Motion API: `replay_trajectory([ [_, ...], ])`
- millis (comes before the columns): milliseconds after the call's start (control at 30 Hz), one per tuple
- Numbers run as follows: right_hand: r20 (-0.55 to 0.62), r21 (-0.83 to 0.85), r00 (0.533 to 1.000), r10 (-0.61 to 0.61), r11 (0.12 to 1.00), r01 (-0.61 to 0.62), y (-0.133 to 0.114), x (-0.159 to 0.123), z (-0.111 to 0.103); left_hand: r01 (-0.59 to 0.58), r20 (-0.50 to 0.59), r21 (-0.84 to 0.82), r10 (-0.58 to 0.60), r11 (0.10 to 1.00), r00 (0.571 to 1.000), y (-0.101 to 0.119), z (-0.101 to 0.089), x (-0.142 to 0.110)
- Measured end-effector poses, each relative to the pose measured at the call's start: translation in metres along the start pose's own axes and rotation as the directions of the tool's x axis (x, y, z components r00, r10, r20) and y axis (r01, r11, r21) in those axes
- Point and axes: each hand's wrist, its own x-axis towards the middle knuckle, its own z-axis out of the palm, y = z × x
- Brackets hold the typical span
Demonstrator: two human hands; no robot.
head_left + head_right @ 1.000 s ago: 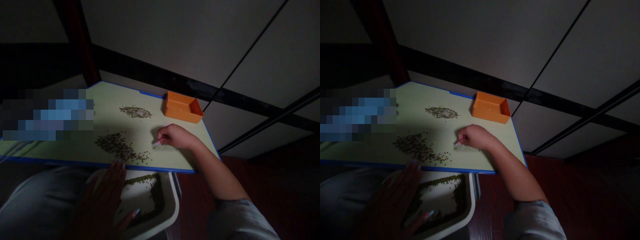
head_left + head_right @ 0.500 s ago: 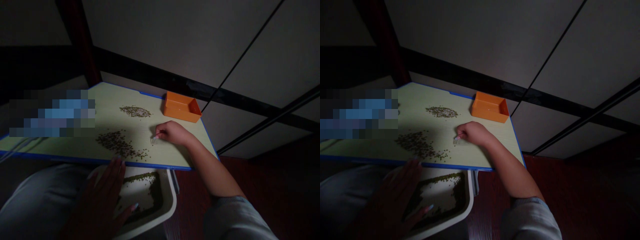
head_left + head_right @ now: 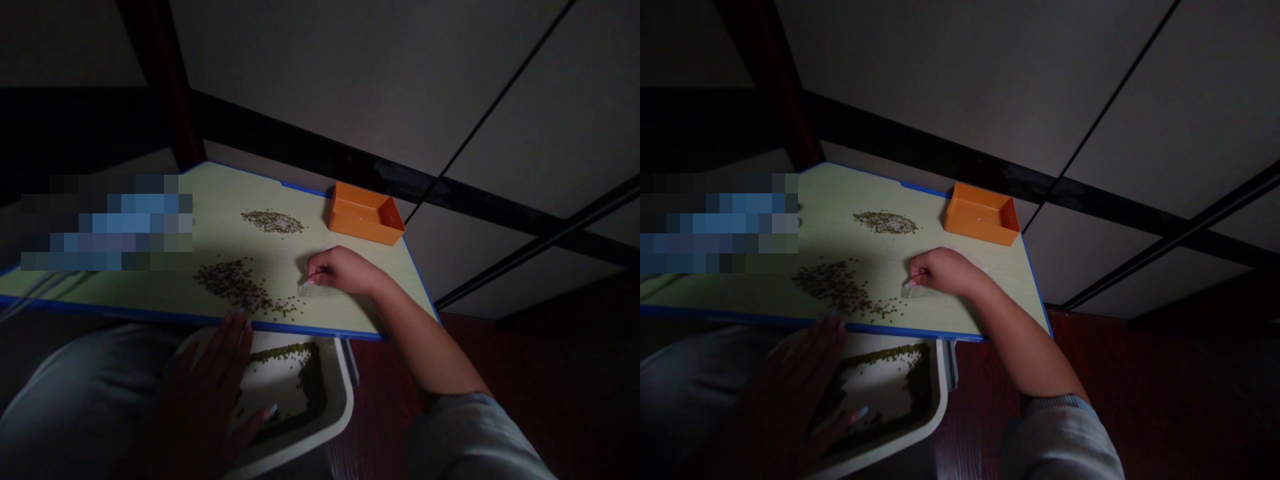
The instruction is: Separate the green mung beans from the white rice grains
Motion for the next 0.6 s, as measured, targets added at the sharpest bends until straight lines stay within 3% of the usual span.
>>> replay_trajectory([
  [267,-0.043,0.033,0.999,-0.015,0.999,0.016,-0.002,0.0018,0.0051,0.025,0.001,-0.048,-0.025,0.999,1.0,0.0023,-0.0044,0.0021],
  [400,-0.053,0.038,0.998,-0.034,0.999,0.036,-0.0025,0.002,0.0065,0.056,-0.051,-0.115,-0.062,0.992,0.997,0.0016,-0.0015,0.0003],
  [600,-0.08,-0.028,0.996,0.05,0.998,-0.053,-0.007,0.0015,0.0043,0.058,-0.051,-0.139,-0.065,0.989,0.997,0.0021,-0.0001,0.0017],
])
